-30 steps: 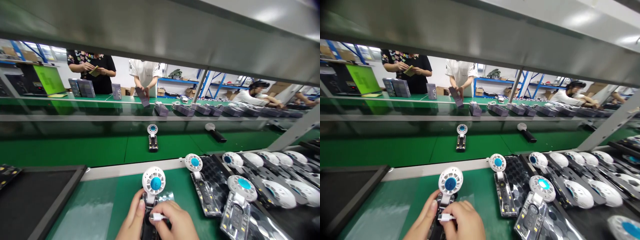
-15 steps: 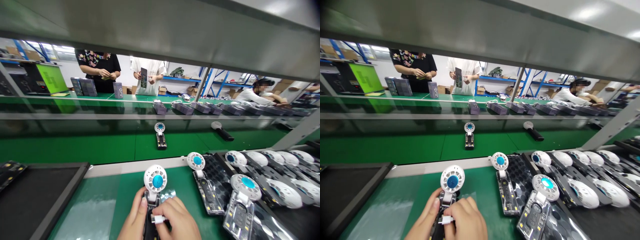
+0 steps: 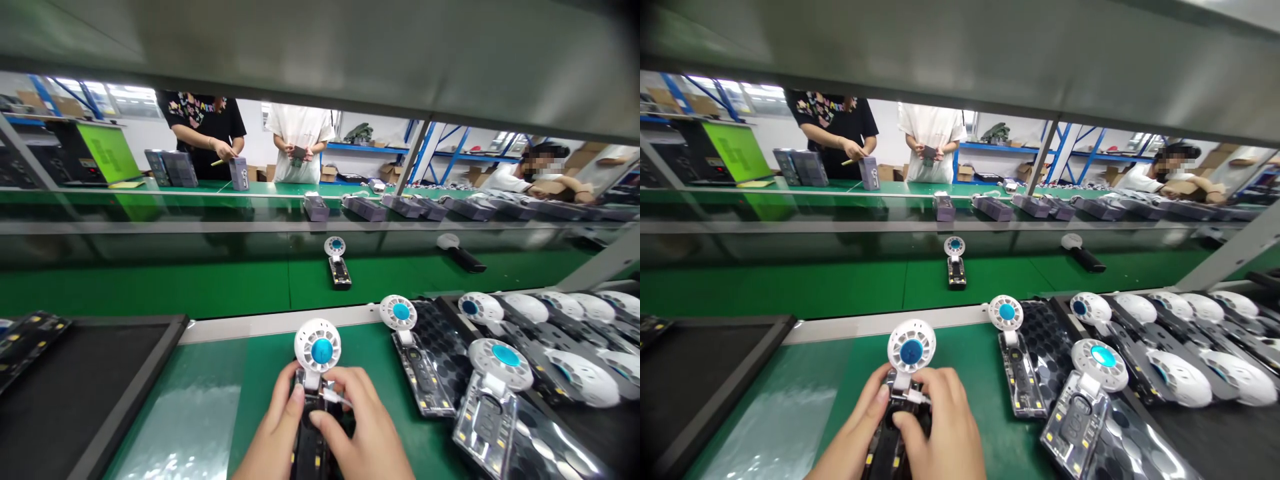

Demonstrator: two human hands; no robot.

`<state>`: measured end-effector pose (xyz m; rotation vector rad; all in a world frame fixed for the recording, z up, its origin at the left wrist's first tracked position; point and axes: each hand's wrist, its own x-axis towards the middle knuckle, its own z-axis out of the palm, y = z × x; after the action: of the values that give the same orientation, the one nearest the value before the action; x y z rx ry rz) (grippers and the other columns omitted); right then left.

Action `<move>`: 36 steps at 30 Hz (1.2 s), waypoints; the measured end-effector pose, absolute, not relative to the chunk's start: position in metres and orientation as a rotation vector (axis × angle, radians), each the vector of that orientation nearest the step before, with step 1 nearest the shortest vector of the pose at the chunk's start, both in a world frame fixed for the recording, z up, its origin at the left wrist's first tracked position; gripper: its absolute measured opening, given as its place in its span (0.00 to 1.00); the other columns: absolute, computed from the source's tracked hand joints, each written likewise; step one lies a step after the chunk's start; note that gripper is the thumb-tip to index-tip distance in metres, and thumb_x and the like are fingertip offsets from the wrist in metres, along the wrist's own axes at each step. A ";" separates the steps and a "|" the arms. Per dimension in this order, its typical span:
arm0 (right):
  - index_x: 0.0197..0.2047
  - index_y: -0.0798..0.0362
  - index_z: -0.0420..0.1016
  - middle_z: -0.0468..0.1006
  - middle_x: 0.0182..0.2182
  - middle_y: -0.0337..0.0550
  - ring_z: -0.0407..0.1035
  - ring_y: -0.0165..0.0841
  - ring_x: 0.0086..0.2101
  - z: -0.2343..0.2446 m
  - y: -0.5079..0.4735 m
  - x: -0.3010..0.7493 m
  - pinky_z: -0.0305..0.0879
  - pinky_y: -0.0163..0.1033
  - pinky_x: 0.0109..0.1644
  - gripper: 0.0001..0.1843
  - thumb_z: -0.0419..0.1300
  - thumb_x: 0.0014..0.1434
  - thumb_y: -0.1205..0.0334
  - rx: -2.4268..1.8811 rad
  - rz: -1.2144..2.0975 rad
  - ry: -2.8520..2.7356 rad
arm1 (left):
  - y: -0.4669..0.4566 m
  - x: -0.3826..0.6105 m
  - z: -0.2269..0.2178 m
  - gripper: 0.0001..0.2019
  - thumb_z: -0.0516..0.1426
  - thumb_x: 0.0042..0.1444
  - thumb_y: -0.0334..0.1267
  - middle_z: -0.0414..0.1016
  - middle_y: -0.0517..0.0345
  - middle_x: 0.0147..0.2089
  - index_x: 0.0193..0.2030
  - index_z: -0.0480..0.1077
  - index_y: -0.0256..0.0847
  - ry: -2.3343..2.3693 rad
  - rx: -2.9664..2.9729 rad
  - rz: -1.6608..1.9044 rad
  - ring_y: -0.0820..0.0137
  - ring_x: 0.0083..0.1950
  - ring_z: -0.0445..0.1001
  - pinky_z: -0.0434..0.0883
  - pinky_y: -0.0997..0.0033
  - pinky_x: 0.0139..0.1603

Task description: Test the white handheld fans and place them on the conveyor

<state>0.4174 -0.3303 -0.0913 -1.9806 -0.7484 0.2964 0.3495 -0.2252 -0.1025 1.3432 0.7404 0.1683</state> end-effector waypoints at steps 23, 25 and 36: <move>0.34 0.51 0.70 0.75 0.26 0.38 0.67 0.30 0.29 -0.063 -0.350 0.433 0.65 0.33 0.31 0.07 0.53 0.55 0.70 -1.744 0.129 -1.211 | -0.206 0.346 -0.052 0.21 0.48 0.52 0.42 0.71 0.57 0.35 0.53 0.46 0.51 0.234 0.806 0.031 0.64 0.26 0.75 0.69 0.64 0.25; 0.35 0.51 0.70 0.75 0.26 0.38 0.67 0.30 0.29 -0.064 -0.350 0.433 0.65 0.33 0.32 0.08 0.52 0.55 0.71 -1.762 0.103 -1.240 | -0.204 0.348 -0.055 0.20 0.47 0.53 0.43 0.72 0.57 0.34 0.52 0.46 0.51 0.258 0.819 0.029 0.64 0.26 0.75 0.70 0.64 0.26; 0.34 0.50 0.70 0.74 0.26 0.36 0.66 0.29 0.28 -0.071 -0.346 0.430 0.64 0.31 0.31 0.09 0.52 0.55 0.72 -1.829 0.066 -1.274 | -0.201 0.352 -0.070 0.27 0.54 0.48 0.45 0.75 0.56 0.27 0.53 0.48 0.45 0.409 0.953 0.137 0.63 0.24 0.75 0.68 0.70 0.22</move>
<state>0.4304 -0.3456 -0.0708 -1.8289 -1.2739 0.0663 0.3519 -0.2009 -0.0699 0.9526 0.4091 0.1374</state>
